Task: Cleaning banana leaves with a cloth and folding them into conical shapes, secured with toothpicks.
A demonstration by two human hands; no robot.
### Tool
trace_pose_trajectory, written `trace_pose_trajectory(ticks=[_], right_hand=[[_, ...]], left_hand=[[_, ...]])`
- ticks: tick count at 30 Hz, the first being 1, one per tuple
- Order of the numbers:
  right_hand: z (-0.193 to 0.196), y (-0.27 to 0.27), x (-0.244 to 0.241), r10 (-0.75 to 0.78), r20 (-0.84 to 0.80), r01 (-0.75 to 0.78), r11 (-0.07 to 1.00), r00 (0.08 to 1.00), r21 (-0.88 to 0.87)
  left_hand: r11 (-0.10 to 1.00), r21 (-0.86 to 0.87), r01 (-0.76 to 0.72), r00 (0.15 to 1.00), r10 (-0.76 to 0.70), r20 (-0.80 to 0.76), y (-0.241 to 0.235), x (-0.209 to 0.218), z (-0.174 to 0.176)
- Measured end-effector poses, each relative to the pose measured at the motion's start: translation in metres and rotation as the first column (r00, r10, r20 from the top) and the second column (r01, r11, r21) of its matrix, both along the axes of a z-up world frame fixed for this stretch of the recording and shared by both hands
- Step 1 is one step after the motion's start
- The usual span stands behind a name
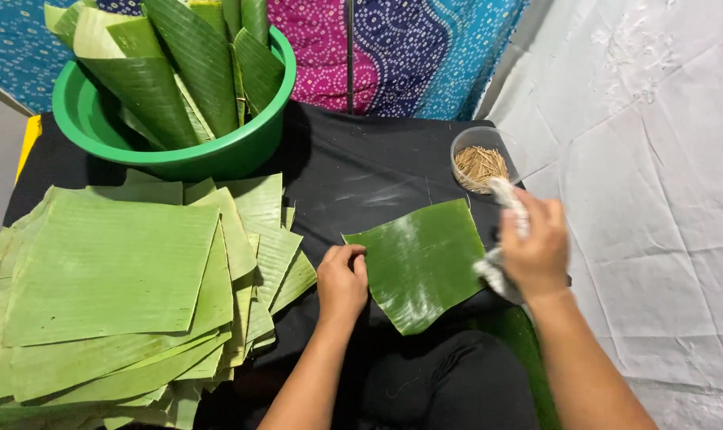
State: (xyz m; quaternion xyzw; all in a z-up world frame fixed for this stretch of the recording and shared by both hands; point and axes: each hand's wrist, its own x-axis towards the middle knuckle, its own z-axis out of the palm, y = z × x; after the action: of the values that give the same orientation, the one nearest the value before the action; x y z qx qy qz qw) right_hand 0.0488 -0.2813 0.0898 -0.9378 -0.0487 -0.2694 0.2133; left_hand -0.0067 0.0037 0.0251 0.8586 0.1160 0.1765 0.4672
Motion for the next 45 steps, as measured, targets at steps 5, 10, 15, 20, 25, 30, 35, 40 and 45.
trace_pose_trajectory(ticks=[5, 10, 15, 20, 25, 30, 35, 40, 45], right_hand=[[-0.001, 0.117, -0.016, 0.129, -0.144, -0.136, 0.990, 0.981, -0.043], [-0.063, 0.170, -0.026, 0.382, -0.219, -0.405, 0.912, 0.898, -0.067], [-0.062, 0.154, -0.019, 0.397, -0.201, -0.434, 0.877, 0.896, -0.204], [-0.059, 0.104, 0.009, 0.344, -0.243, -0.402, 0.880, 0.907, -0.254], [-0.065, 0.041, 0.031, 0.151, -0.159, -0.197, 0.922, 0.976, -0.334], [-0.071, 0.028, 0.038, 0.079, -0.118, -0.099, 0.979, 0.990, -0.179], [-0.019, 0.108, -0.008, 0.200, -0.075, -0.202, 0.979, 0.977, -0.013], [-0.060, 0.169, -0.031, 0.352, -0.247, -0.396, 0.905, 0.903, -0.154], [-0.062, 0.138, -0.014, 0.306, -0.291, -0.363, 0.916, 0.907, -0.171]], left_hand=[[0.999, -0.040, -0.030, 0.999, 0.029, -0.045, -0.002, 0.000, -0.001], [0.999, -0.018, -0.044, 0.999, 0.043, -0.030, -0.002, 0.001, 0.001], [0.995, 0.095, -0.016, 1.000, 0.018, -0.020, -0.006, 0.001, -0.004], [0.992, 0.125, -0.008, 0.999, 0.013, -0.038, -0.005, 0.005, -0.010], [0.991, 0.136, -0.014, 1.000, 0.017, -0.021, -0.006, 0.006, -0.012], [0.992, 0.118, -0.040, 0.999, 0.043, -0.021, -0.007, 0.003, -0.012], [0.996, 0.084, -0.039, 0.998, 0.043, -0.050, -0.003, 0.003, -0.013], [0.997, 0.076, -0.031, 0.999, 0.034, -0.041, -0.003, 0.002, -0.005], [0.995, 0.098, -0.035, 0.995, 0.043, -0.086, -0.005, 0.004, -0.012]])
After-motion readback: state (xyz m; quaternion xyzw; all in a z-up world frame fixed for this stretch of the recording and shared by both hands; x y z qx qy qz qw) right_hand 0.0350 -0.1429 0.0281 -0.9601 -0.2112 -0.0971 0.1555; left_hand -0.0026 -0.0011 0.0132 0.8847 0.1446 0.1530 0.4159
